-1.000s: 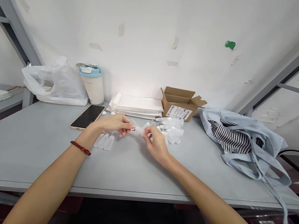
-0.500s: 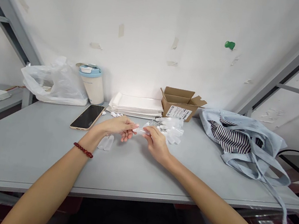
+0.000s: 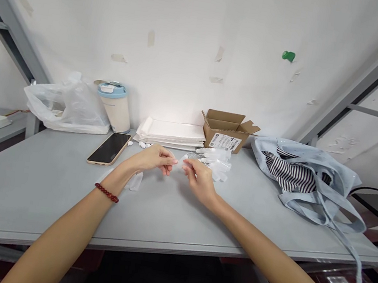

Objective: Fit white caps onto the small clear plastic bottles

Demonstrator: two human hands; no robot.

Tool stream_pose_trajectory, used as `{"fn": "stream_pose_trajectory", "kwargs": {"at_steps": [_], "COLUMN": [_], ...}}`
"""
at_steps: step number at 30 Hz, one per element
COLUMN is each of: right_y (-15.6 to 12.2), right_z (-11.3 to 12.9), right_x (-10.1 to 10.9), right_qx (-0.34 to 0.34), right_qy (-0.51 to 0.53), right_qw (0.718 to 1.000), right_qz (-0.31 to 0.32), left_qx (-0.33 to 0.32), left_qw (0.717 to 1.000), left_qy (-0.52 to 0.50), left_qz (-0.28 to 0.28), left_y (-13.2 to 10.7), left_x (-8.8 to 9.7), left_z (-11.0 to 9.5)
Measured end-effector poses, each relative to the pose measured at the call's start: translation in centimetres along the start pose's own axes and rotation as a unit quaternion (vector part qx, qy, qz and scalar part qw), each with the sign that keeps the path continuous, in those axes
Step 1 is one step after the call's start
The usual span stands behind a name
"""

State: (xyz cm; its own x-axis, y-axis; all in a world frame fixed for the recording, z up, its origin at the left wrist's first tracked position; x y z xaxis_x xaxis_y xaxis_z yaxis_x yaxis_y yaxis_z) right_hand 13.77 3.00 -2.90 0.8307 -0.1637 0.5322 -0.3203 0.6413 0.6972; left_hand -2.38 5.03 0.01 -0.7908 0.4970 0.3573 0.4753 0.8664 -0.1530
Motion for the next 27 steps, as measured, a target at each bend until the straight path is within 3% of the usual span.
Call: {"fn": "stream_pose_trajectory", "kwargs": {"at_steps": [5, 9, 13, 20, 27], "right_y": [0.2, 0.4, 0.4, 0.4, 0.7], "right_z": [-0.3, -0.1, 0.1, -0.3, -0.4], "right_x": [0.3, 0.7, 0.9, 0.9, 1.2], "right_qx": [-0.072, -0.100, -0.089, -0.051, -0.086], "right_qy": [0.048, 0.084, 0.078, 0.047, 0.048], "right_qw": [0.996, 0.991, 0.991, 0.997, 0.995], "right_qz": [-0.006, -0.035, -0.056, -0.040, -0.018], "left_qx": [-0.027, 0.003, 0.035, -0.013, -0.045], "left_qw": [0.999, 0.997, 0.994, 0.997, 0.996], "left_qy": [-0.022, -0.065, -0.096, -0.060, -0.042], "left_qz": [-0.035, -0.050, -0.041, -0.037, -0.066], "left_y": [0.2, 0.3, 0.4, 0.3, 0.1], "left_x": [-0.1, -0.1, -0.3, -0.4, -0.4], "left_z": [-0.5, -0.1, 0.4, -0.2, -0.8]}}
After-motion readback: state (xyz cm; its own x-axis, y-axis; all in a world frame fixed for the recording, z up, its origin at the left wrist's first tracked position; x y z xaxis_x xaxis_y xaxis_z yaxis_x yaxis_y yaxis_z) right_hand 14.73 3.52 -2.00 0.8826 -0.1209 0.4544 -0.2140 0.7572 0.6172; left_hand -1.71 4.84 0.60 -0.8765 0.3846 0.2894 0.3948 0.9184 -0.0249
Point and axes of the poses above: each hand's wrist, its own y-axis towards the middle knuckle, its own x-axis out of the back of the hand, z = x × y, the point moved 4 cm from there along y, towards the middle knuckle, and after that the axes turned 4 degrees about x, right-handed, at the moved point
